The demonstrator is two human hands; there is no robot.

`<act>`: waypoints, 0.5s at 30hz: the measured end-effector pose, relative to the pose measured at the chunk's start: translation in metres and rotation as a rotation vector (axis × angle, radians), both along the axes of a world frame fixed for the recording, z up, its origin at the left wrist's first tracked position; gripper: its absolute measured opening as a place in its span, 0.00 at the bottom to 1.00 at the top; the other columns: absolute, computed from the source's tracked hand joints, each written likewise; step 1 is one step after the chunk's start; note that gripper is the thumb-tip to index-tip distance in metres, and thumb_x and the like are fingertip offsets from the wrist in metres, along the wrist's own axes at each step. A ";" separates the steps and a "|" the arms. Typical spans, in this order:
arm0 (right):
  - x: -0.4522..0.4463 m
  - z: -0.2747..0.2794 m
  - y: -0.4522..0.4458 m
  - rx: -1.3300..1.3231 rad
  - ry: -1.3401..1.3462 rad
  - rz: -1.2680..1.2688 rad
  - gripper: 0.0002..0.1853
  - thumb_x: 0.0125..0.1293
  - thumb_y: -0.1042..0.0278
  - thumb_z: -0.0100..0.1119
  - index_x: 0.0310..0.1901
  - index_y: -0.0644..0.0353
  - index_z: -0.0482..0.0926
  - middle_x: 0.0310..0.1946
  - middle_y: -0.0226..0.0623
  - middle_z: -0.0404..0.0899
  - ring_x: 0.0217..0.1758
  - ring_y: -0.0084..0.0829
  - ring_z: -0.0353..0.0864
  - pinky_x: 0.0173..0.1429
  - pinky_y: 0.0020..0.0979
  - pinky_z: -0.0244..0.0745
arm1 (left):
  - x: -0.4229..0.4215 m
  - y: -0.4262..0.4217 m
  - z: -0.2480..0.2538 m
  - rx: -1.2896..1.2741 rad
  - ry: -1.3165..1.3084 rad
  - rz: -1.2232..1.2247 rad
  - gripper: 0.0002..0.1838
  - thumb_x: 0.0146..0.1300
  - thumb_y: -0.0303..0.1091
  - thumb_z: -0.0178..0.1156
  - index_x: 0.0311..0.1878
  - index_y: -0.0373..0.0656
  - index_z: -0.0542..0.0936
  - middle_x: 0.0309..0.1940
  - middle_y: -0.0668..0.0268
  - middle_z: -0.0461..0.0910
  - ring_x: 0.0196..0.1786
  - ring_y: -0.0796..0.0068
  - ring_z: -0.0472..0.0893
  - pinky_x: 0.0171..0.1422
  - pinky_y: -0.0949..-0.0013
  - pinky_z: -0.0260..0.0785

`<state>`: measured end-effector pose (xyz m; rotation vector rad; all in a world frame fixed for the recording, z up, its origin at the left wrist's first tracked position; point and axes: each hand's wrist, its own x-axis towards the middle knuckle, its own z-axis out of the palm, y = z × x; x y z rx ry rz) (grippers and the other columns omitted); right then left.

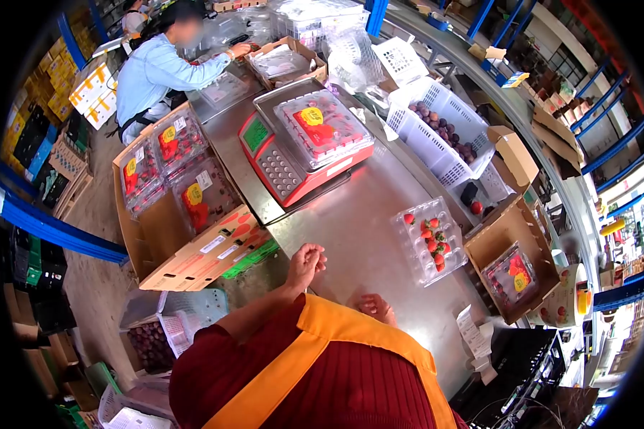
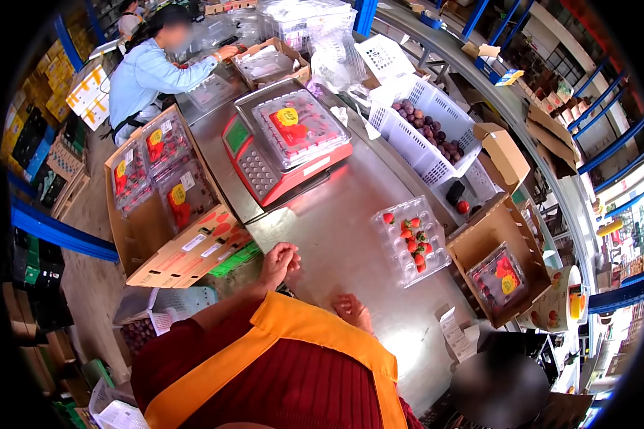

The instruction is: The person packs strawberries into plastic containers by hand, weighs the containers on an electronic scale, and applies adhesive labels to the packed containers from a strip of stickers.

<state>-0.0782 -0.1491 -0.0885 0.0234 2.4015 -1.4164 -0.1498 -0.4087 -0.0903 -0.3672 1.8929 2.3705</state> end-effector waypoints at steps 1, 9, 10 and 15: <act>0.002 0.002 0.001 -0.003 0.011 -0.015 0.15 0.60 0.64 0.64 0.48 0.58 0.77 0.37 0.37 0.85 0.38 0.31 0.85 0.41 0.31 0.79 | -0.001 0.003 0.002 0.019 -0.021 -0.014 0.06 0.72 0.32 0.49 0.46 0.43 0.74 0.30 0.69 0.79 0.26 0.83 0.77 0.32 0.79 0.67; 0.020 -0.023 0.019 -0.035 0.005 -0.081 0.15 0.60 0.66 0.64 0.47 0.61 0.77 0.38 0.37 0.84 0.38 0.30 0.85 0.41 0.30 0.79 | -0.042 -0.005 0.010 0.042 0.123 0.109 0.06 0.71 0.31 0.50 0.47 0.42 0.73 0.29 0.69 0.78 0.28 0.82 0.77 0.32 0.79 0.68; 0.020 -0.024 0.019 -0.039 -0.001 -0.090 0.15 0.60 0.66 0.64 0.47 0.62 0.78 0.38 0.38 0.84 0.38 0.30 0.85 0.41 0.29 0.79 | -0.056 -0.010 0.015 0.065 0.164 0.162 0.06 0.71 0.30 0.50 0.47 0.42 0.73 0.29 0.68 0.77 0.28 0.82 0.77 0.32 0.79 0.68; 0.022 -0.024 0.012 -0.049 0.008 -0.100 0.15 0.60 0.65 0.64 0.47 0.59 0.78 0.38 0.38 0.84 0.39 0.31 0.84 0.42 0.31 0.79 | -0.172 -0.060 0.045 -0.343 0.569 0.470 0.16 0.65 0.33 0.55 0.53 0.37 0.68 0.44 0.59 0.75 0.48 0.68 0.77 0.55 0.67 0.70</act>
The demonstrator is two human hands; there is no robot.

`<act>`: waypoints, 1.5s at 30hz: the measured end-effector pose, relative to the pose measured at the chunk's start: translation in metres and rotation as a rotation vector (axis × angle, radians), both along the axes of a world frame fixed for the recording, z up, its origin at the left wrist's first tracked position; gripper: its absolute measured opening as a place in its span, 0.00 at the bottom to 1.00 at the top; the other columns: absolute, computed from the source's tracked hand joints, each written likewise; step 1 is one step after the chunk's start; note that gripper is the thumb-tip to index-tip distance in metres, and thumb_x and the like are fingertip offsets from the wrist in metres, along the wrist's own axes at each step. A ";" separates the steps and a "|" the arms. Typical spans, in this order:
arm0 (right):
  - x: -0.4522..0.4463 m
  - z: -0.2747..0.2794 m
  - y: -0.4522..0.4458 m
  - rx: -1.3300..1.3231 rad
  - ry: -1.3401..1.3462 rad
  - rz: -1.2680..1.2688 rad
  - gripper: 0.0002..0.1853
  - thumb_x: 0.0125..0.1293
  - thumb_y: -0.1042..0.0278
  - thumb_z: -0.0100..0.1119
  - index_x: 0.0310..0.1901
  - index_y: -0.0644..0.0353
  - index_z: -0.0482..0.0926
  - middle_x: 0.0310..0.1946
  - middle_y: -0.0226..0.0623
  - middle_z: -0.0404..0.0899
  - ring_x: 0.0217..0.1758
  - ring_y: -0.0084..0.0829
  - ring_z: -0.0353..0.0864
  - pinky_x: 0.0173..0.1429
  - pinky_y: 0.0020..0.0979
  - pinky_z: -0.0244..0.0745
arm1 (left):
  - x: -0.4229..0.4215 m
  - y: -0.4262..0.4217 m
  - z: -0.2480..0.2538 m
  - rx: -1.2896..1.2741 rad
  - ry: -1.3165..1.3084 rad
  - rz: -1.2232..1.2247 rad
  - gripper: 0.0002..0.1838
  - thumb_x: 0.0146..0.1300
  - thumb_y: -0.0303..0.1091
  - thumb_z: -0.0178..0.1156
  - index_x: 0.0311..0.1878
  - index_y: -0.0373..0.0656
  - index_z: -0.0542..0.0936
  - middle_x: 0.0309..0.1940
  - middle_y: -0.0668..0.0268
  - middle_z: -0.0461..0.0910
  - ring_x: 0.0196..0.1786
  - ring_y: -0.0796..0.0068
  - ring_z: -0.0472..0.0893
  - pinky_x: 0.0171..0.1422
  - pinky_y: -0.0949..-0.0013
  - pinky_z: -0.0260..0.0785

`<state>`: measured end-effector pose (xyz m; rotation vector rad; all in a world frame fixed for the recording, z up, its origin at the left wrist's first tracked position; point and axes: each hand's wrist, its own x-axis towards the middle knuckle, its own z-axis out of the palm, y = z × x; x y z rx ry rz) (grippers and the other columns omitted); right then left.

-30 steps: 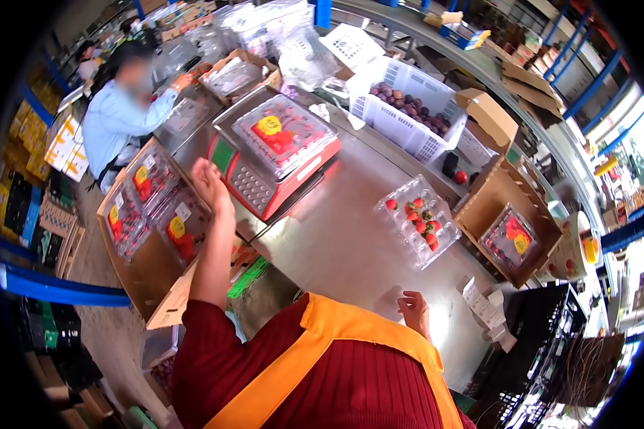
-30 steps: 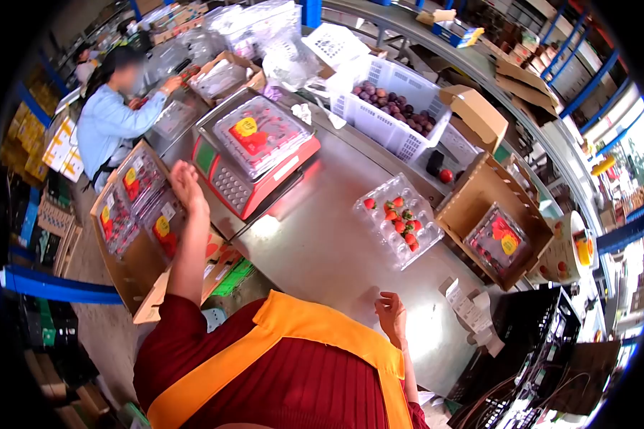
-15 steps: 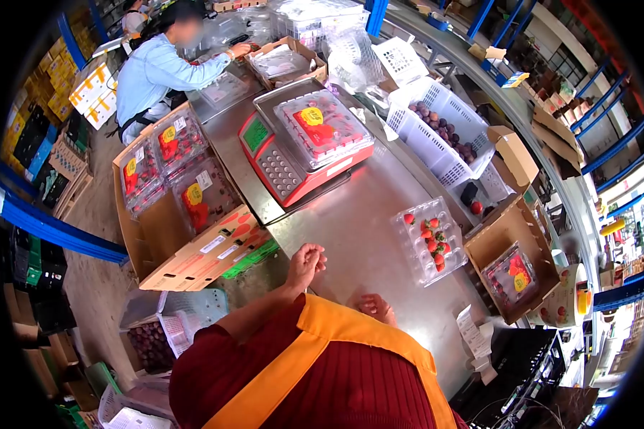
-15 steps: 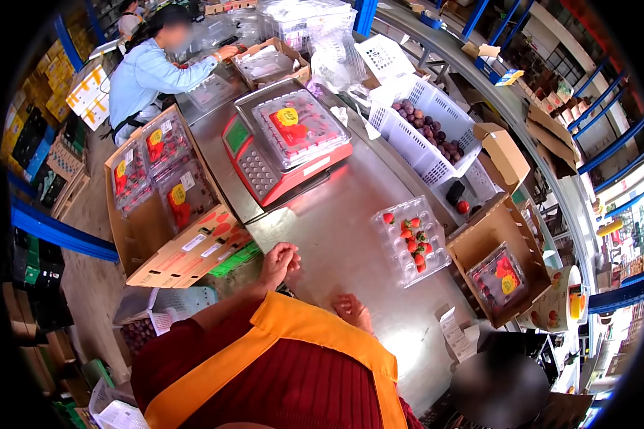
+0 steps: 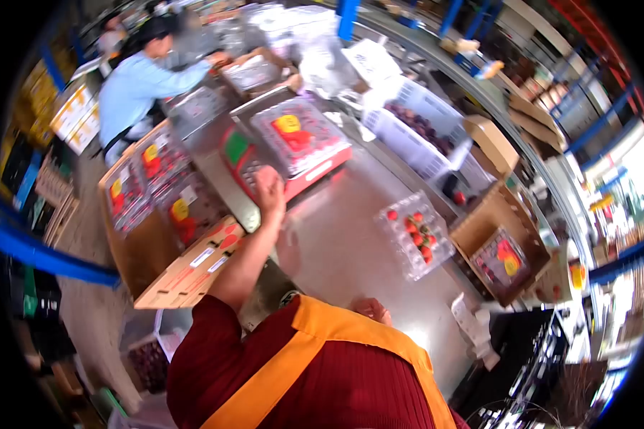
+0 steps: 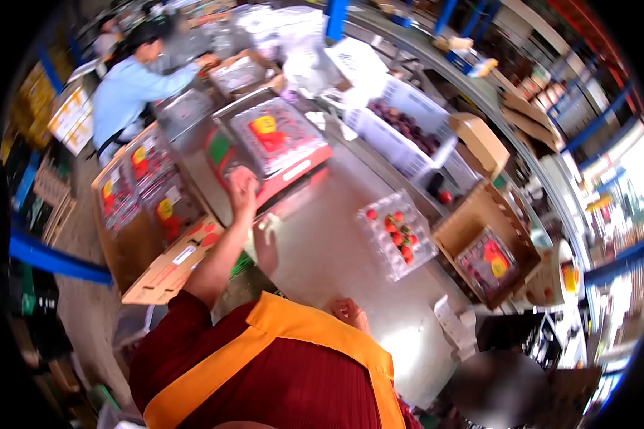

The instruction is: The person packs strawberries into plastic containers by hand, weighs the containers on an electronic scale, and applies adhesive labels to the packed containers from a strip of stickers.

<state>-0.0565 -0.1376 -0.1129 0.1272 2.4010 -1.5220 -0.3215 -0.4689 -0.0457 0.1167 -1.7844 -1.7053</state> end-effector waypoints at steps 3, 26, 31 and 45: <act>0.013 0.011 0.001 0.092 0.103 -0.075 0.15 0.60 0.64 0.63 0.47 0.58 0.78 0.37 0.39 0.84 0.39 0.35 0.84 0.42 0.35 0.79 | -0.088 -0.044 0.009 -0.126 -0.144 0.005 0.30 0.58 0.42 0.62 0.57 0.31 0.65 0.51 0.55 0.71 0.51 0.64 0.76 0.57 0.60 0.70; -0.065 0.126 0.405 0.994 0.355 -0.858 0.24 0.49 0.66 0.67 0.50 0.55 0.72 0.52 0.38 0.75 0.59 0.44 0.70 0.59 0.42 0.69 | -0.089 0.003 0.073 0.210 -0.607 -0.156 0.30 0.51 0.57 0.67 0.51 0.46 0.78 0.48 0.72 0.74 0.42 0.77 0.73 0.50 0.74 0.64; -0.120 0.140 0.451 1.225 0.193 -0.574 0.52 0.38 0.53 0.78 0.67 0.52 0.60 0.66 0.34 0.64 0.73 0.40 0.56 0.69 0.50 0.57 | 0.094 0.077 0.052 0.375 -0.532 -0.185 0.27 0.59 0.39 0.63 0.58 0.35 0.70 0.52 0.56 0.72 0.53 0.61 0.77 0.56 0.55 0.73; -0.114 0.190 0.433 0.902 0.169 -0.077 0.34 0.30 0.53 0.80 0.39 0.60 0.73 0.38 0.44 0.79 0.47 0.45 0.78 0.50 0.41 0.73 | 0.132 0.087 -0.078 -0.476 -0.666 -0.429 0.36 0.63 0.44 0.63 0.66 0.31 0.60 0.55 0.49 0.72 0.47 0.64 0.78 0.50 0.63 0.72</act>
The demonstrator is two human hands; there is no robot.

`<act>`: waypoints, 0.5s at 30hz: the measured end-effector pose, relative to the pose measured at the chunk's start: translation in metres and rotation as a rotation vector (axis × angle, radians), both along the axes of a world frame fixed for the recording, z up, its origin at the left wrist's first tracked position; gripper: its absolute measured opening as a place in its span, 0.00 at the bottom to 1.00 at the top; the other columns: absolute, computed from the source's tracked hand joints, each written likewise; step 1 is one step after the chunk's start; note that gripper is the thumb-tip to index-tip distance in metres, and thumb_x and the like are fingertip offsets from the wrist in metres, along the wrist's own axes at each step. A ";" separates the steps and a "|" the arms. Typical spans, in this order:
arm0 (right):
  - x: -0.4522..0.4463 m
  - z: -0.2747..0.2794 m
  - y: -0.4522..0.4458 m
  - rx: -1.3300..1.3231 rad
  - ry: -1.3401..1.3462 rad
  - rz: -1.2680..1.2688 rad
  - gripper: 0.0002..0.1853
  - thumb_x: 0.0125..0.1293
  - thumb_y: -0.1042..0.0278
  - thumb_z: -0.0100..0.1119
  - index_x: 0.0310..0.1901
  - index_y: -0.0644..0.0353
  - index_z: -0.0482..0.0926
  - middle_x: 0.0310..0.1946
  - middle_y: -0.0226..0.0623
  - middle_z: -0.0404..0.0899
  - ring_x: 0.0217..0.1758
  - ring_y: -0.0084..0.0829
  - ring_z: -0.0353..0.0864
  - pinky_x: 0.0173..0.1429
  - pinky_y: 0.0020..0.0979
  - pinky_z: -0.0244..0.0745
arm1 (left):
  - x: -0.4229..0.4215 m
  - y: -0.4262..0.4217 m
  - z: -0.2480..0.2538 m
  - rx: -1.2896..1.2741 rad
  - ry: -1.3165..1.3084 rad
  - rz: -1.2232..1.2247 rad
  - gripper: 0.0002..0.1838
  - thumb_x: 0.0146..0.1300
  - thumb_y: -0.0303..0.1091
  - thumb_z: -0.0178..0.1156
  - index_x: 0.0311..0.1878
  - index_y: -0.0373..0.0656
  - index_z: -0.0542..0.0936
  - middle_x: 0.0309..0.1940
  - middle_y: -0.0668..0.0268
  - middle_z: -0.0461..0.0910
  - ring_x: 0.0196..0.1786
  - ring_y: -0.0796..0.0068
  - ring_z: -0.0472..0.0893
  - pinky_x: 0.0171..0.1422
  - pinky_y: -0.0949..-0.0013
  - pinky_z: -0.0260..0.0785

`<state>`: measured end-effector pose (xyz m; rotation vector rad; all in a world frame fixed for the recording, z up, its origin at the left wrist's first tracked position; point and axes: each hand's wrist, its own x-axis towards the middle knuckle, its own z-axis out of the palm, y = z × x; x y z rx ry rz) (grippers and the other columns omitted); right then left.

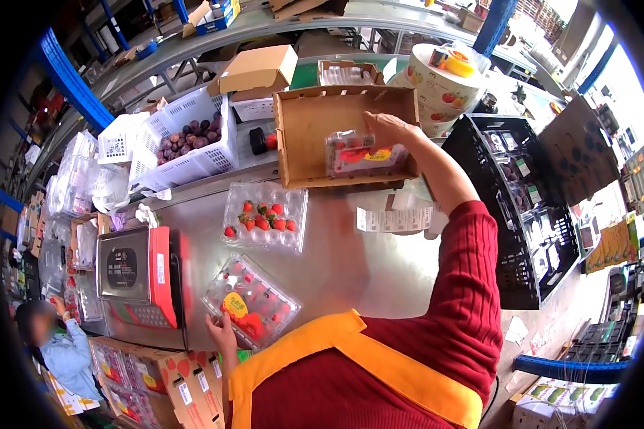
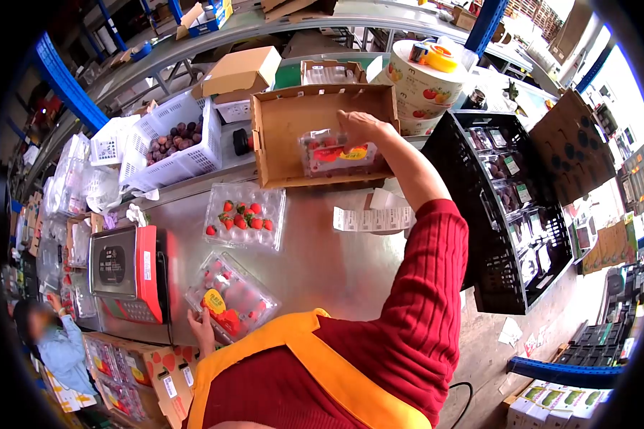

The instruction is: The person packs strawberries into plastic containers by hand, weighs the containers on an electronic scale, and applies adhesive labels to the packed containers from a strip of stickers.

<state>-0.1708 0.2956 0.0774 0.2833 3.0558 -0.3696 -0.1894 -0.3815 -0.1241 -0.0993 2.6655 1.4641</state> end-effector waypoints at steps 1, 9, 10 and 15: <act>0.010 -0.001 -0.008 0.028 0.083 -0.021 0.33 0.33 0.56 0.78 0.40 0.62 0.70 0.32 0.45 0.79 0.39 0.47 0.79 0.45 0.41 0.74 | -0.004 0.000 0.002 -0.061 0.035 0.007 0.35 0.62 0.42 0.63 0.65 0.33 0.61 0.55 0.50 0.70 0.49 0.62 0.77 0.52 0.63 0.71; 0.073 0.046 -0.159 -1.061 0.496 -0.210 0.35 0.47 0.65 0.74 0.58 0.60 0.71 0.44 0.35 0.81 0.45 0.33 0.81 0.47 0.33 0.78 | 0.006 0.058 0.092 0.473 0.194 -0.272 0.31 0.64 0.32 0.60 0.67 0.37 0.60 0.61 0.52 0.65 0.62 0.61 0.69 0.64 0.61 0.63; 0.070 0.027 -0.190 -1.375 0.419 -0.241 0.34 0.51 0.66 0.72 0.61 0.59 0.70 0.48 0.34 0.80 0.49 0.32 0.80 0.49 0.34 0.78 | 0.011 0.074 0.111 0.648 0.116 -0.354 0.30 0.65 0.32 0.59 0.67 0.37 0.60 0.62 0.53 0.65 0.63 0.61 0.68 0.65 0.62 0.63; 0.028 -0.045 -0.354 -2.437 0.303 -0.272 0.24 0.58 0.67 0.68 0.57 0.57 0.74 0.51 0.32 0.79 0.55 0.31 0.78 0.64 0.39 0.70 | 0.029 0.096 0.139 1.131 -0.189 -0.415 0.24 0.69 0.38 0.53 0.63 0.35 0.62 0.57 0.53 0.70 0.59 0.59 0.74 0.62 0.56 0.69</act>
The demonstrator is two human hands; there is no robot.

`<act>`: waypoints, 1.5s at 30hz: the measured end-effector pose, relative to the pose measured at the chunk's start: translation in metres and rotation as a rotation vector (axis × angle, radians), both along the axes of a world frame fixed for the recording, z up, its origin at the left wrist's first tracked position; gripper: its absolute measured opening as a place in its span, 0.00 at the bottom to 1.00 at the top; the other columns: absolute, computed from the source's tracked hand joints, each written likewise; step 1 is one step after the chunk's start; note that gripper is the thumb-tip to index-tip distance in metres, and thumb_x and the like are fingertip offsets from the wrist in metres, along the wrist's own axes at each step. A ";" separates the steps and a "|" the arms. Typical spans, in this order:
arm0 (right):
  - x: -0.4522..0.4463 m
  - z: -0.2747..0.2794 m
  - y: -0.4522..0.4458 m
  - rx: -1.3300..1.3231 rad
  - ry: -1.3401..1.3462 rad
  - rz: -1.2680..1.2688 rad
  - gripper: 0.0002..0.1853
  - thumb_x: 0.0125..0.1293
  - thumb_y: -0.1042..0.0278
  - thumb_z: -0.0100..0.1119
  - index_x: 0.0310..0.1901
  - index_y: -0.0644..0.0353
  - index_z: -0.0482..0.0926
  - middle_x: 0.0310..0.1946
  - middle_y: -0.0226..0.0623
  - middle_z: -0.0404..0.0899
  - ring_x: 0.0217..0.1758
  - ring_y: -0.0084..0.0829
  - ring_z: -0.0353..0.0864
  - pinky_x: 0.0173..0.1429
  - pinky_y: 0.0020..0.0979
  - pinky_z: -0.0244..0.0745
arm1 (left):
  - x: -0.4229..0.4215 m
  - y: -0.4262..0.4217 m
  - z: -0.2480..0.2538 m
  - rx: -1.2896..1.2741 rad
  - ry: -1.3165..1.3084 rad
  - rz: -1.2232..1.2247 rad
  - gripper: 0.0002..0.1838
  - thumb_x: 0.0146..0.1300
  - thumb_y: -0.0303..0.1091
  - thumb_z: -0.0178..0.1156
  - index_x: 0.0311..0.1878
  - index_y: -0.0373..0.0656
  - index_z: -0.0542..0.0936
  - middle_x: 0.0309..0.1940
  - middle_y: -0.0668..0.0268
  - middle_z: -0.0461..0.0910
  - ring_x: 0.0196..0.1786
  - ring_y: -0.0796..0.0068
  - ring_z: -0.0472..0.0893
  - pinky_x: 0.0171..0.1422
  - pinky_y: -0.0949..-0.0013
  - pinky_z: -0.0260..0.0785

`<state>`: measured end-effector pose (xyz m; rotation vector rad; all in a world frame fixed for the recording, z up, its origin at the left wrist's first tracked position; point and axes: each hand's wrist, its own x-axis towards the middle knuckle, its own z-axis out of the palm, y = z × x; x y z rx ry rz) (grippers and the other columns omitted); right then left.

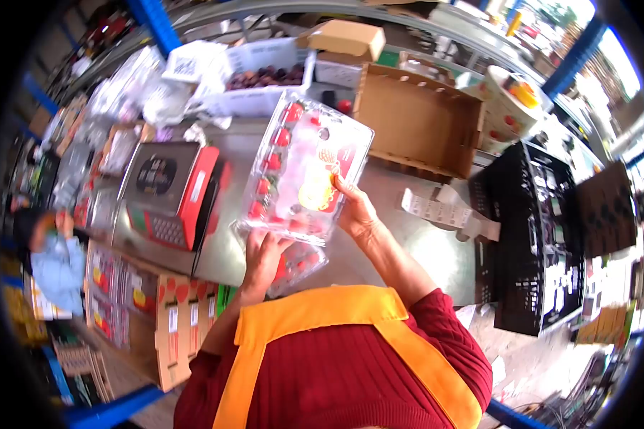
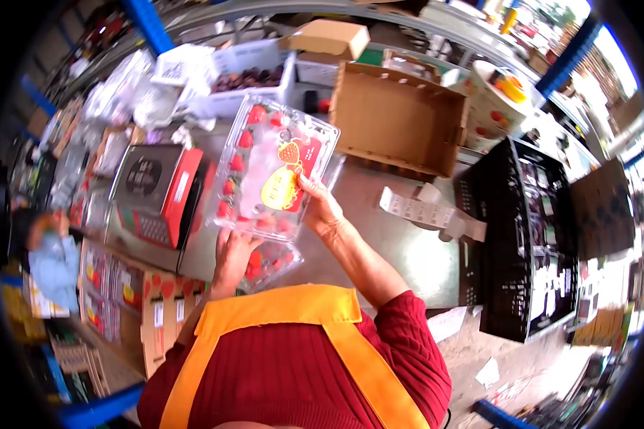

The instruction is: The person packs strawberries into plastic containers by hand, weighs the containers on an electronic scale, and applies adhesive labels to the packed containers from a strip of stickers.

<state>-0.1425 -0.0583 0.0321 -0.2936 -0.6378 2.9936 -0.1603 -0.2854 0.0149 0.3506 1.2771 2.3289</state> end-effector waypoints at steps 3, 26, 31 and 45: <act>-0.008 -0.008 -0.050 -0.082 0.080 0.097 0.26 0.59 0.65 0.66 0.58 0.58 0.72 0.55 0.34 0.76 0.61 0.34 0.73 0.69 0.43 0.63 | 0.007 -0.013 0.033 -0.197 0.127 0.277 0.17 0.69 0.39 0.55 0.51 0.35 0.72 0.45 0.59 0.78 0.41 0.66 0.81 0.50 0.61 0.75; 0.023 -0.067 -0.061 0.177 0.125 0.332 0.38 0.54 0.79 0.57 0.68 0.56 0.56 0.56 0.36 0.70 0.53 0.35 0.75 0.51 0.44 0.79 | -0.012 -0.069 -0.044 -0.585 -0.179 0.416 0.32 0.68 0.59 0.48 0.54 0.36 0.75 0.45 0.65 0.78 0.50 0.73 0.75 0.58 0.69 0.64; 0.040 -0.080 -0.064 0.223 0.003 0.316 0.36 0.53 0.75 0.61 0.65 0.53 0.60 0.58 0.36 0.70 0.56 0.38 0.74 0.50 0.46 0.80 | 0.001 -0.052 -0.009 -1.171 0.765 0.864 0.41 0.54 0.41 0.68 0.65 0.36 0.58 0.61 0.47 0.61 0.65 0.48 0.63 0.67 0.54 0.57; 0.048 -0.104 -0.053 0.048 -0.013 0.506 0.32 0.57 0.56 0.50 0.65 0.58 0.64 0.61 0.43 0.71 0.58 0.53 0.73 0.62 0.59 0.66 | 0.000 0.013 0.022 -1.519 1.084 -0.229 0.42 0.55 0.60 0.60 0.57 0.26 0.69 0.49 0.42 0.73 0.48 0.48 0.79 0.50 0.48 0.72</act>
